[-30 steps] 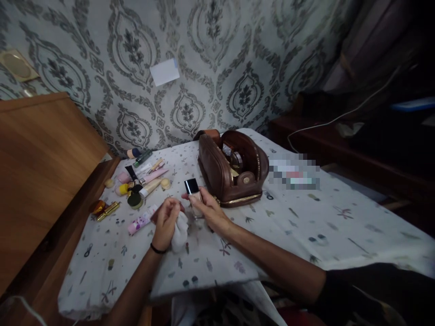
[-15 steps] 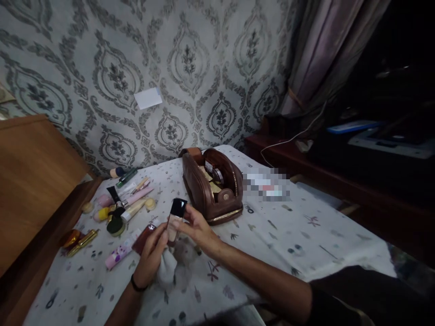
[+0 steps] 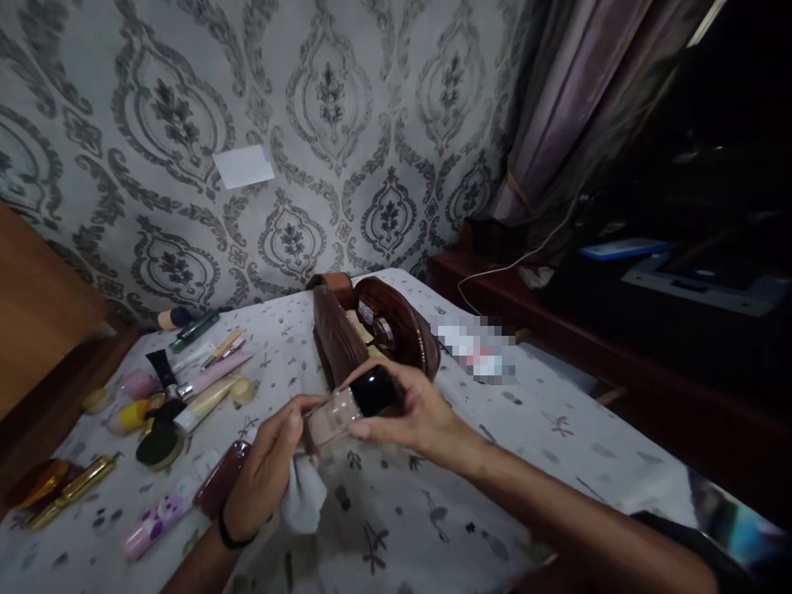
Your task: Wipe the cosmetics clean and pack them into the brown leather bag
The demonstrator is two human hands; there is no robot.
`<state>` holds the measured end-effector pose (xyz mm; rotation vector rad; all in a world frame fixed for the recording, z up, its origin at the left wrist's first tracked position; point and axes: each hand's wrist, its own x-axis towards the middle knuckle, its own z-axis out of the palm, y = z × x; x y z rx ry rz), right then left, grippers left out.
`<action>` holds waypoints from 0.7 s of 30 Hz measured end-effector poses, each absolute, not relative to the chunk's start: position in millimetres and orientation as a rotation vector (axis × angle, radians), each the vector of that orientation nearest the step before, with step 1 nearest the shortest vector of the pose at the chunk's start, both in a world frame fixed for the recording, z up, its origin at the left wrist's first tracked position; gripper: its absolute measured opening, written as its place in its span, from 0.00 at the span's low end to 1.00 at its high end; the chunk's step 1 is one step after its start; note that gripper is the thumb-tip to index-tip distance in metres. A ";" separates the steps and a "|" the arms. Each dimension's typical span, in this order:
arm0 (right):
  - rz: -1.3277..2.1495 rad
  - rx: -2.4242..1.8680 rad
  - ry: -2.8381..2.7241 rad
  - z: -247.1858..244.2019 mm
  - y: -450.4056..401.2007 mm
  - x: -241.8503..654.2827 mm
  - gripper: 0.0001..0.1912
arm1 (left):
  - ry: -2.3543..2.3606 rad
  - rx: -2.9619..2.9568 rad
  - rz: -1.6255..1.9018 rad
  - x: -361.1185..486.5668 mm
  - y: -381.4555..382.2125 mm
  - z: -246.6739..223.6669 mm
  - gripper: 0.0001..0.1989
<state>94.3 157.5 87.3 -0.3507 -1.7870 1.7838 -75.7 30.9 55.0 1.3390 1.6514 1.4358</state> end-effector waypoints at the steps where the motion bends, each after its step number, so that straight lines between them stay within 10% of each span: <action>1: 1.741 -0.379 -1.805 94.8 164.6 99.8 0.21 | 1.612 1.362 1.427 -72.5 36.1 59.6 0.25; 21: 0.861 -0.574 -2.380 148.8 258.1 143.3 0.19 | 2.001 2.776 1.060 -38.6 91.4 56.3 0.25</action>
